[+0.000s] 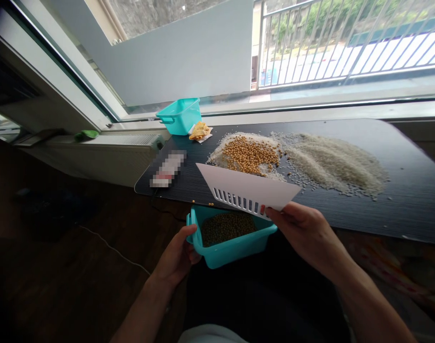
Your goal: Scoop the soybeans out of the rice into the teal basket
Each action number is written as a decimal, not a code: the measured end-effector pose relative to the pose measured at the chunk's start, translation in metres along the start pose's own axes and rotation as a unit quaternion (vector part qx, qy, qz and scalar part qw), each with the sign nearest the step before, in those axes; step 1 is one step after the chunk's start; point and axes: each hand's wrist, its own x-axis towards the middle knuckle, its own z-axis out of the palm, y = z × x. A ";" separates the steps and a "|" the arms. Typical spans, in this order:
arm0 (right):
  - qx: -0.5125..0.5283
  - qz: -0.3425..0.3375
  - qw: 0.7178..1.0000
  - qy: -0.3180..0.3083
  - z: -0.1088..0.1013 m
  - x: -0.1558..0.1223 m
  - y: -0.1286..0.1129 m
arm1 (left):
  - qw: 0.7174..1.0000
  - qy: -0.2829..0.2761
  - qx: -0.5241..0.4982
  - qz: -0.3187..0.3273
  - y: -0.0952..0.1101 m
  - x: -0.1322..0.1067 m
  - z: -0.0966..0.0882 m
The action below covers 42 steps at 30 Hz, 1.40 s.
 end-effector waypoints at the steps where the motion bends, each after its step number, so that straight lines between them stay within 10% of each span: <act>1: 0.000 0.000 1.000 -0.009 0.002 0.001 0.000 | 1.000 0.003 -0.003 0.001 0.000 0.000 -0.001; 20: 0.057 -0.020 0.992 -0.115 0.055 0.019 -0.018 | 0.997 0.061 -0.020 0.036 0.016 -0.005 -0.027; 30: 0.057 0.100 0.981 0.155 0.021 -0.023 0.004 | 0.996 0.080 -0.022 0.040 0.011 -0.003 -0.025; 42: 0.086 0.073 0.983 0.147 0.033 -0.023 0.006 | 0.999 0.036 -0.007 0.019 0.000 -0.003 -0.005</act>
